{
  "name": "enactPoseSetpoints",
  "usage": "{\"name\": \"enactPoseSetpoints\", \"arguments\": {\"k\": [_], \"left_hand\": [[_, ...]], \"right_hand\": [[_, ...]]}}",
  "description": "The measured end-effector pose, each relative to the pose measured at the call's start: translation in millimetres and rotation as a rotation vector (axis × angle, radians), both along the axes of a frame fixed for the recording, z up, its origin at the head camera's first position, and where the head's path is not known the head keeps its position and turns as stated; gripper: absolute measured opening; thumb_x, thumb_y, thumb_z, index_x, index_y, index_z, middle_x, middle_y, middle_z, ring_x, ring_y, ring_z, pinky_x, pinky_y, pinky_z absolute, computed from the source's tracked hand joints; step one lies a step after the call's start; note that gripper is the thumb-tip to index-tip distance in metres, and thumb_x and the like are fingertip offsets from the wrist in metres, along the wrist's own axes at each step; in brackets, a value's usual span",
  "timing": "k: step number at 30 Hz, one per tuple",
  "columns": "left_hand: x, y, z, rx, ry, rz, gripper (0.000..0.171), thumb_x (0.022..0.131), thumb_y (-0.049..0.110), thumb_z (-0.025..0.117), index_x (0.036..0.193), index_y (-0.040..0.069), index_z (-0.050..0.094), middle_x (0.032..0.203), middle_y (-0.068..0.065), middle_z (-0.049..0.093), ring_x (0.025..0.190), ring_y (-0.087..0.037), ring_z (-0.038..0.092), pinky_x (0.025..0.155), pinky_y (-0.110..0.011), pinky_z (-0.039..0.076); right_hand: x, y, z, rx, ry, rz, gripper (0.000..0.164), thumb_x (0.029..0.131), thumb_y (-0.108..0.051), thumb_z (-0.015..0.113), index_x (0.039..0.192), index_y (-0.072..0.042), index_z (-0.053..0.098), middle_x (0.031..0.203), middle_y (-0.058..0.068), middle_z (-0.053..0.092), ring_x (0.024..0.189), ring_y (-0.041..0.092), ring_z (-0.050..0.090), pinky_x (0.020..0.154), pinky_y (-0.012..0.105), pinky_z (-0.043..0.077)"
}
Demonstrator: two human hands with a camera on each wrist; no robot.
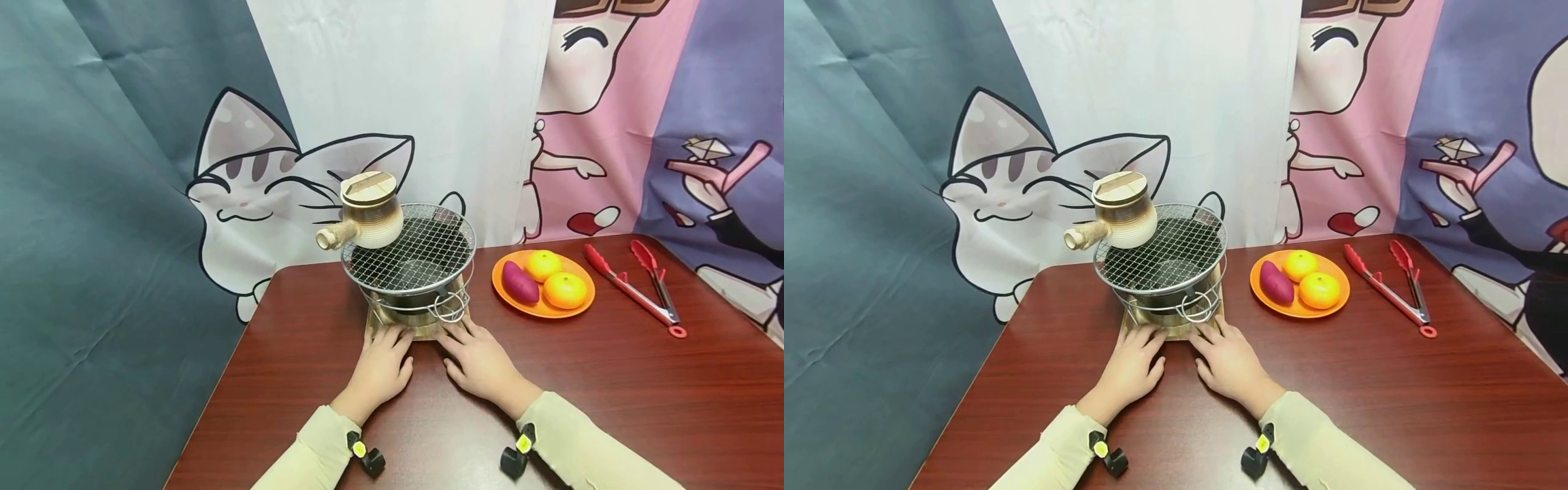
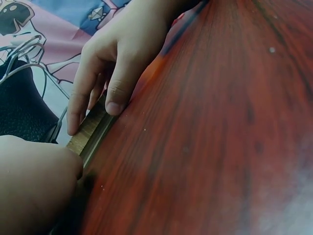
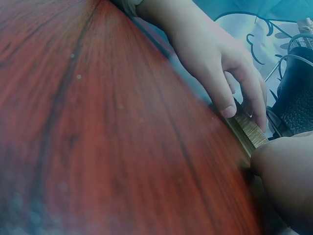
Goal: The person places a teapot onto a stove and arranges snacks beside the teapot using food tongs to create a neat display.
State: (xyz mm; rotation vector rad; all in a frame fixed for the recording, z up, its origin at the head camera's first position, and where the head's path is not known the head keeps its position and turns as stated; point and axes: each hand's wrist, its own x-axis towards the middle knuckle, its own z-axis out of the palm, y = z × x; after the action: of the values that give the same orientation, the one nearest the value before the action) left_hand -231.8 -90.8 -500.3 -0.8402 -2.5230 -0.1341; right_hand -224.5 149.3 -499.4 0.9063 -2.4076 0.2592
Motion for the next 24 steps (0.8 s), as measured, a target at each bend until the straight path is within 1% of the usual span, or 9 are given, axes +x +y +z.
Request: {"name": "enactPoseSetpoints", "arguments": {"k": [5,13,20,24], "left_hand": [[1.2,-0.8,1.2,-0.011,-0.021,0.008,0.055,0.088,0.027,0.067,0.141,0.016,0.060,0.140,-0.004,0.058,0.132,-0.029,0.051,0.104,-0.068,0.036],[5.0,-0.2,3.5,-0.042,-0.091,0.040,0.057,0.090,0.027,0.066,0.146,0.017,0.056,0.149,-0.004,0.054,0.138,-0.029,0.047,0.106,-0.069,0.034],[6.9,0.2,4.1,-0.061,-0.093,0.054,0.060,0.090,0.027,0.066,0.148,0.017,0.054,0.150,-0.004,0.052,0.140,-0.029,0.045,0.107,-0.069,0.033],[7.0,0.2,3.7,-0.061,-0.086,0.050,0.061,0.089,0.027,0.066,0.148,0.016,0.053,0.151,-0.005,0.052,0.140,-0.030,0.046,0.106,-0.069,0.033]], "right_hand": [[0.4,-0.3,1.2,-0.005,-0.009,0.001,0.056,0.082,-0.027,0.075,0.135,-0.012,0.066,0.139,0.015,0.060,0.129,0.052,0.051,0.102,0.059,0.045],[-0.7,0.2,0.1,0.005,-0.017,-0.008,0.052,0.084,-0.029,0.073,0.133,-0.012,0.067,0.139,0.014,0.060,0.129,0.051,0.051,0.103,0.059,0.044],[-1.1,0.4,0.5,0.005,-0.020,-0.001,0.052,0.084,-0.029,0.074,0.132,-0.012,0.068,0.141,0.013,0.059,0.129,0.050,0.051,0.104,0.058,0.043],[-1.0,0.1,0.6,0.004,-0.010,0.000,0.051,0.083,-0.029,0.074,0.131,-0.011,0.068,0.140,0.013,0.060,0.129,0.050,0.052,0.103,0.059,0.044]]}}
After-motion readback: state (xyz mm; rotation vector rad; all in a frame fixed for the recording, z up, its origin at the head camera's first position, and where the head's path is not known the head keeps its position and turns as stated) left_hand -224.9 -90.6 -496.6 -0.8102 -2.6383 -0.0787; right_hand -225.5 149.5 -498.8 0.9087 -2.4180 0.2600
